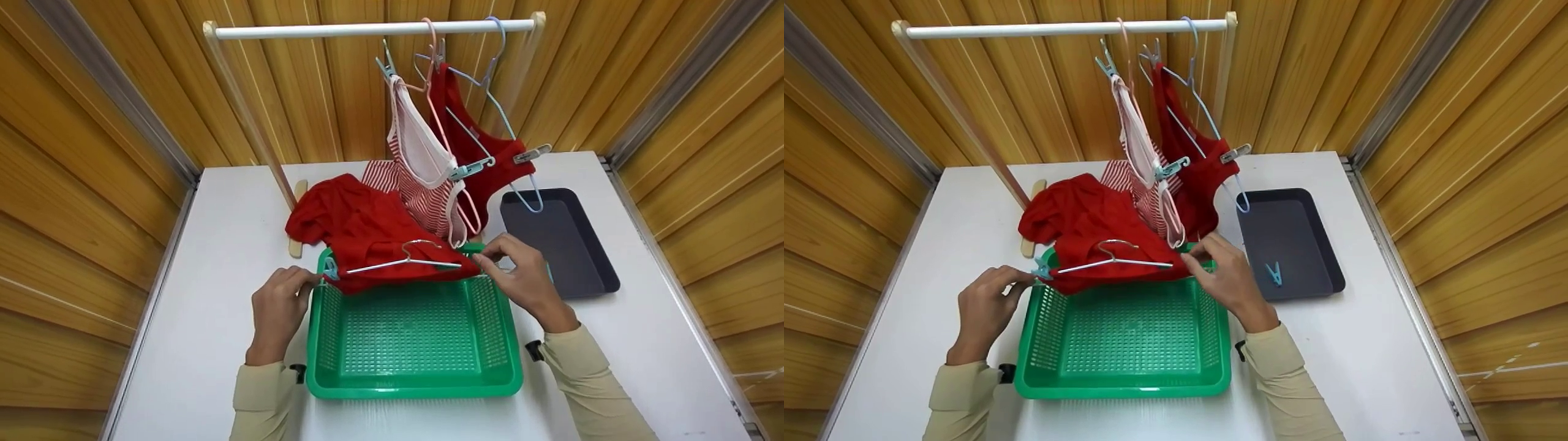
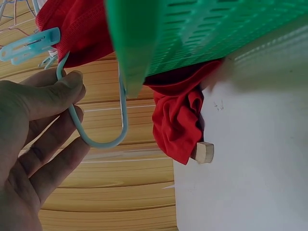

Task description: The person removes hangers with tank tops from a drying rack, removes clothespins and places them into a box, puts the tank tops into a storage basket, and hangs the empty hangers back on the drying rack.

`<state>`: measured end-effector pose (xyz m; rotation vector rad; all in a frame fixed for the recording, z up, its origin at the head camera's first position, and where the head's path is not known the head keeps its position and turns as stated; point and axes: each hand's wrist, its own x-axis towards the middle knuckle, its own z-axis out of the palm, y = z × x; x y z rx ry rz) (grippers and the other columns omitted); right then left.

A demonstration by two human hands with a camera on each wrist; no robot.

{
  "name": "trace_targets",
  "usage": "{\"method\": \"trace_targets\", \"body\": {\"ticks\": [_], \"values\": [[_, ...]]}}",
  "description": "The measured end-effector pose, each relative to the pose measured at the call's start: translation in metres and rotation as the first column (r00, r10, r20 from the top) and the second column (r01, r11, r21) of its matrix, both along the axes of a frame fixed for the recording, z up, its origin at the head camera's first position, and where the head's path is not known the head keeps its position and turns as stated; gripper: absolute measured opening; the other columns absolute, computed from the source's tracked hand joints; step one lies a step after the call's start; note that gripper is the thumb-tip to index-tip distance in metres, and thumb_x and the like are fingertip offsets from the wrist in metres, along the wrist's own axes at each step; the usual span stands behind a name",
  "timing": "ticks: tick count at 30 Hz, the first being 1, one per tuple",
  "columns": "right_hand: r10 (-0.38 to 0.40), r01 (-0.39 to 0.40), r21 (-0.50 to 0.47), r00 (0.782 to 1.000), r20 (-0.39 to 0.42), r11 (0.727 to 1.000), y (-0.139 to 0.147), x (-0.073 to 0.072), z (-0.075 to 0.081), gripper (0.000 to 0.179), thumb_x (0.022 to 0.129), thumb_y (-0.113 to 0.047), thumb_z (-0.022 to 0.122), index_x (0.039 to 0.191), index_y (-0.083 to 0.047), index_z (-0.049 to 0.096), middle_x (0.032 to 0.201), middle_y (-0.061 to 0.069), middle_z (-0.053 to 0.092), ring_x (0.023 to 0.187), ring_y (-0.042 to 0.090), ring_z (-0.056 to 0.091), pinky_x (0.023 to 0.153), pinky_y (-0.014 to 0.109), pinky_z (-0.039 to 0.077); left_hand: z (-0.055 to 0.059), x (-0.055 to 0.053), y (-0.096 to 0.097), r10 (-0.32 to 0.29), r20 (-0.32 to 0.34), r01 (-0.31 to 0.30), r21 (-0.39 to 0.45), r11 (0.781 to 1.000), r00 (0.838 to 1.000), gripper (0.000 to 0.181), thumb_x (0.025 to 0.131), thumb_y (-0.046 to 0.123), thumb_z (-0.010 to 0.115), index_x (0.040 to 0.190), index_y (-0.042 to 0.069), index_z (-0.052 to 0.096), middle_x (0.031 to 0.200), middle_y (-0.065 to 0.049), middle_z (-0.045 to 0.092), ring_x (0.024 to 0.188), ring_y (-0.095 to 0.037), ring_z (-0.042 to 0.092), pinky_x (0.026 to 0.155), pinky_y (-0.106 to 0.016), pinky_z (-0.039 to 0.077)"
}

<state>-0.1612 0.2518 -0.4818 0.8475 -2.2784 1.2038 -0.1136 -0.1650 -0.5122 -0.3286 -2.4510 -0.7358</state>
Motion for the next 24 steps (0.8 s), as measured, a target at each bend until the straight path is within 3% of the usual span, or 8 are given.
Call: {"method": "trace_targets", "body": {"ticks": [9, 16, 24], "values": [[0.108, -0.108, 0.033, 0.994, -0.021, 0.994, -0.024, 0.007, 0.005, 0.008, 0.096, -0.007, 0.081, 0.099, -0.005, 0.073, 0.096, 0.003, 0.072, 0.081, 0.019, 0.066, 0.073, 0.018, 0.054, -0.004, -0.001, -0.001, 0.007, -0.019, -0.006, 0.001, 1.000, 1.000, 0.015, 0.085, -0.003, 0.088, 0.092, 0.008, 0.082, 0.085, -0.006, 0.077, 0.076, -0.022, 0.071, 0.068, -0.040, 0.065], [0.157, -0.156, 0.027, 0.987, -0.022, 0.987, -0.044, 0.010, 0.003, 0.019, 0.089, 0.002, 0.084, 0.100, -0.008, 0.074, 0.096, 0.003, 0.071, 0.086, 0.018, 0.066, 0.080, 0.019, 0.055, -0.002, -0.001, -0.001, 0.008, -0.007, -0.008, -0.002, 1.000, 1.000, 0.016, 0.086, -0.003, 0.087, 0.094, 0.010, 0.083, 0.086, -0.004, 0.078, 0.077, -0.021, 0.071, 0.069, -0.038, 0.065], [0.228, -0.224, 0.052, 0.969, -0.098, 0.973, -0.065, 0.012, 0.007, 0.028, 0.083, 0.008, 0.086, 0.104, -0.006, 0.074, 0.100, 0.003, 0.072, 0.091, 0.020, 0.068, 0.084, 0.025, 0.058, 0.000, -0.001, -0.001, 0.005, 0.004, -0.005, 0.009, 1.000, 1.000, 0.015, 0.086, -0.001, 0.087, 0.095, 0.010, 0.084, 0.088, -0.005, 0.078, 0.078, -0.021, 0.071, 0.072, -0.039, 0.065]]}}
